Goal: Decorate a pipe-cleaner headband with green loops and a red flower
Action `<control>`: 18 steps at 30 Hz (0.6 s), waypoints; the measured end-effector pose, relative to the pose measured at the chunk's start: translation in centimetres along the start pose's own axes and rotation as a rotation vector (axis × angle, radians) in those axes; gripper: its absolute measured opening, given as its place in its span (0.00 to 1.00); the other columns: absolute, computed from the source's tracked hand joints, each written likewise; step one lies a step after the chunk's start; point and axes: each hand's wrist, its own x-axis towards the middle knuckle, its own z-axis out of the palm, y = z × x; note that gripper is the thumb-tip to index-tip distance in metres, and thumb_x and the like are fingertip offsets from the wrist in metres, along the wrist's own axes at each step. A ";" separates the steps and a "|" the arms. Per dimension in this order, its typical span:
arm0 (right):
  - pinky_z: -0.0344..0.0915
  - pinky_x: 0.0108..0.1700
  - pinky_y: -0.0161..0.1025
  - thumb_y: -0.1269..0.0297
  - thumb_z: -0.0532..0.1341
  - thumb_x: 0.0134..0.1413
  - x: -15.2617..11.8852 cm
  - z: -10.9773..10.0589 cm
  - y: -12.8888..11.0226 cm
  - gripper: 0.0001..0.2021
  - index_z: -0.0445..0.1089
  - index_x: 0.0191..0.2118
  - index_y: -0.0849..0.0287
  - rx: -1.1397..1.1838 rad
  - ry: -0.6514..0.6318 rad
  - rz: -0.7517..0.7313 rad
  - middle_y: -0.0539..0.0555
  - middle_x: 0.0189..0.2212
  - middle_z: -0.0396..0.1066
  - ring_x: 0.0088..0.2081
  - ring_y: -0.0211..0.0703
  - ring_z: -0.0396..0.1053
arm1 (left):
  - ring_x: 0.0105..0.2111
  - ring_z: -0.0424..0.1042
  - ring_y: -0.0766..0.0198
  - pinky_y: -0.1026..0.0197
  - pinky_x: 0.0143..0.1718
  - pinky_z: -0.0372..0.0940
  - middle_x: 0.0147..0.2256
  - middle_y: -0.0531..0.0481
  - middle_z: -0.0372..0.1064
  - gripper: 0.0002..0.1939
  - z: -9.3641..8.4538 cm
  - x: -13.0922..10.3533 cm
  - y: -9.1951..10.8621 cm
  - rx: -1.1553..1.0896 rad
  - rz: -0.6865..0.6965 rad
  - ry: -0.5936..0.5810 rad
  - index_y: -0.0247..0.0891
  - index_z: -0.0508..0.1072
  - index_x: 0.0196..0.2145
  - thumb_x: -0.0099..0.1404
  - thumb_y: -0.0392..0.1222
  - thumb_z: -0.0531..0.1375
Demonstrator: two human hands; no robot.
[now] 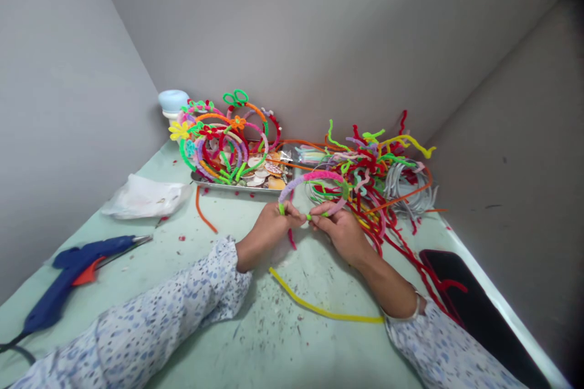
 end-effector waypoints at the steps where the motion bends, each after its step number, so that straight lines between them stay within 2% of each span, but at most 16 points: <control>1: 0.60 0.34 0.38 0.62 0.61 0.48 0.0 0.0 -0.2 0.06 0.69 0.33 0.58 -0.024 0.007 -0.035 0.48 0.25 0.68 0.29 0.39 0.66 | 0.22 0.58 0.71 0.65 0.25 0.52 0.20 0.55 0.63 0.05 0.0 0.0 0.2 -0.037 -0.039 0.004 0.34 0.69 0.22 0.50 0.36 0.62; 5: 0.61 0.35 0.38 0.62 0.60 0.49 -0.1 0.0 -0.2 0.06 0.69 0.32 0.58 -0.063 0.021 -0.106 0.49 0.28 0.68 0.30 0.39 0.66 | 0.19 0.55 0.72 0.65 0.21 0.48 0.20 0.55 0.63 0.04 0.1 0.1 0.3 -0.137 -0.157 -0.011 0.34 0.73 0.25 0.48 0.36 0.62; 9: 0.61 0.34 0.38 0.62 0.60 0.51 -0.1 -0.1 0.1 0.07 0.69 0.34 0.58 -0.078 0.016 -0.079 0.49 0.25 0.67 0.29 0.40 0.66 | 0.20 0.54 0.72 0.64 0.21 0.46 0.20 0.54 0.63 0.05 -0.1 0.2 -0.1 -0.155 -0.129 -0.031 0.33 0.73 0.25 0.48 0.38 0.62; 14: 0.61 0.36 0.39 0.62 0.60 0.50 -0.1 0.2 -0.2 0.05 0.69 0.31 0.58 -0.105 0.024 -0.161 0.50 0.28 0.68 0.32 0.41 0.66 | 0.19 0.52 0.72 0.64 0.21 0.45 0.17 0.56 0.56 0.08 -0.3 0.1 -0.4 -0.120 -0.106 -0.016 0.34 0.67 0.19 0.50 0.40 0.61; 18: 0.61 0.37 0.39 0.63 0.60 0.50 -0.2 0.3 -0.2 0.05 0.69 0.31 0.58 -0.109 0.009 -0.159 0.51 0.28 0.68 0.32 0.41 0.66 | 0.18 0.50 0.72 0.63 0.20 0.43 0.16 0.57 0.53 0.11 -0.1 0.1 -0.4 -0.135 -0.171 -0.016 0.36 0.62 0.17 0.50 0.39 0.61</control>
